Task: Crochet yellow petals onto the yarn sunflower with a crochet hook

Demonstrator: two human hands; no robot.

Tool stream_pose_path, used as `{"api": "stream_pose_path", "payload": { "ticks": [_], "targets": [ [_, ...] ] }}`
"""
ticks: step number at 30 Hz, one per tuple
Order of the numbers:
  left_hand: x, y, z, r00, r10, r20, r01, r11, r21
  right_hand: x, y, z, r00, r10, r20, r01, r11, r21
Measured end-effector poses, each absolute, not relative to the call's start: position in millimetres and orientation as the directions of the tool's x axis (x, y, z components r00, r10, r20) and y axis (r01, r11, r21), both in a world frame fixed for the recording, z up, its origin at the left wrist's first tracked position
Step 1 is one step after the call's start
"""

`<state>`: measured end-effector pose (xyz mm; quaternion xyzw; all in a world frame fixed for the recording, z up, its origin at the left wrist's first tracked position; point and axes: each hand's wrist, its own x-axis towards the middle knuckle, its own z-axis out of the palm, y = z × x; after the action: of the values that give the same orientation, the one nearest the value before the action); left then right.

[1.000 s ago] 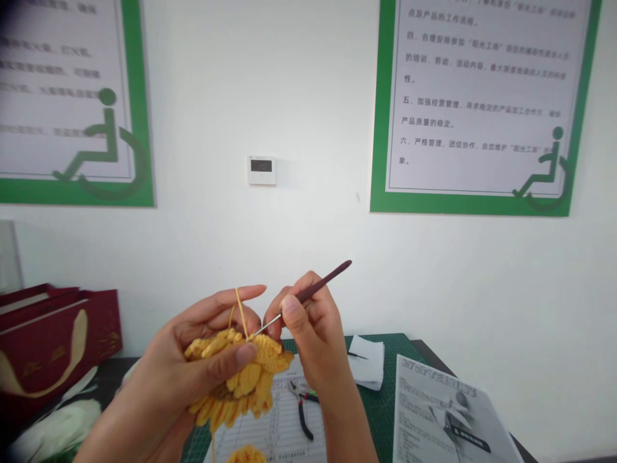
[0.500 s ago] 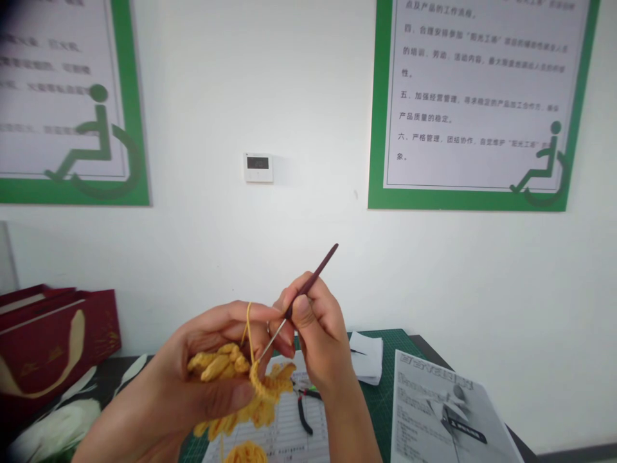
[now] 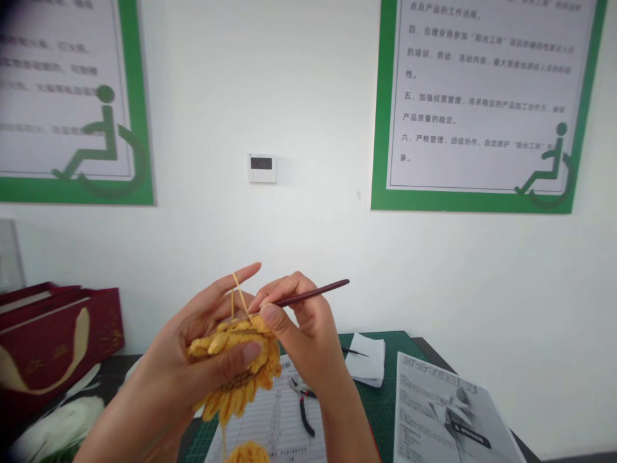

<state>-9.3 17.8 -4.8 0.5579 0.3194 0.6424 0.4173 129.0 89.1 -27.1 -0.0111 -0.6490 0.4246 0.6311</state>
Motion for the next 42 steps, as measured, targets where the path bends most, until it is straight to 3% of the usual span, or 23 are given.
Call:
{"api": "stream_pose_path", "payload": {
  "ticks": [17, 31, 42],
  "targets": [
    [-20, 18, -2, 0.018, 0.929, 0.370, -0.243, -0.355, 0.903, 133, 92, -27, -0.091, 0.591, 0.802, -0.645, 0.578, -0.499],
    [-14, 18, 1, 0.018, 0.935, 0.355, -0.331, -0.330, 0.884, 140, 96, -28, -0.106, 0.498, 0.861, -0.642, 0.627, -0.442],
    [-11, 15, 0, -0.057, 0.930, 0.363, -0.227, -0.366, 0.902, 136, 91, -26, -0.048, 0.514, 0.856, -0.586, 0.680, -0.441]
  ]
}}
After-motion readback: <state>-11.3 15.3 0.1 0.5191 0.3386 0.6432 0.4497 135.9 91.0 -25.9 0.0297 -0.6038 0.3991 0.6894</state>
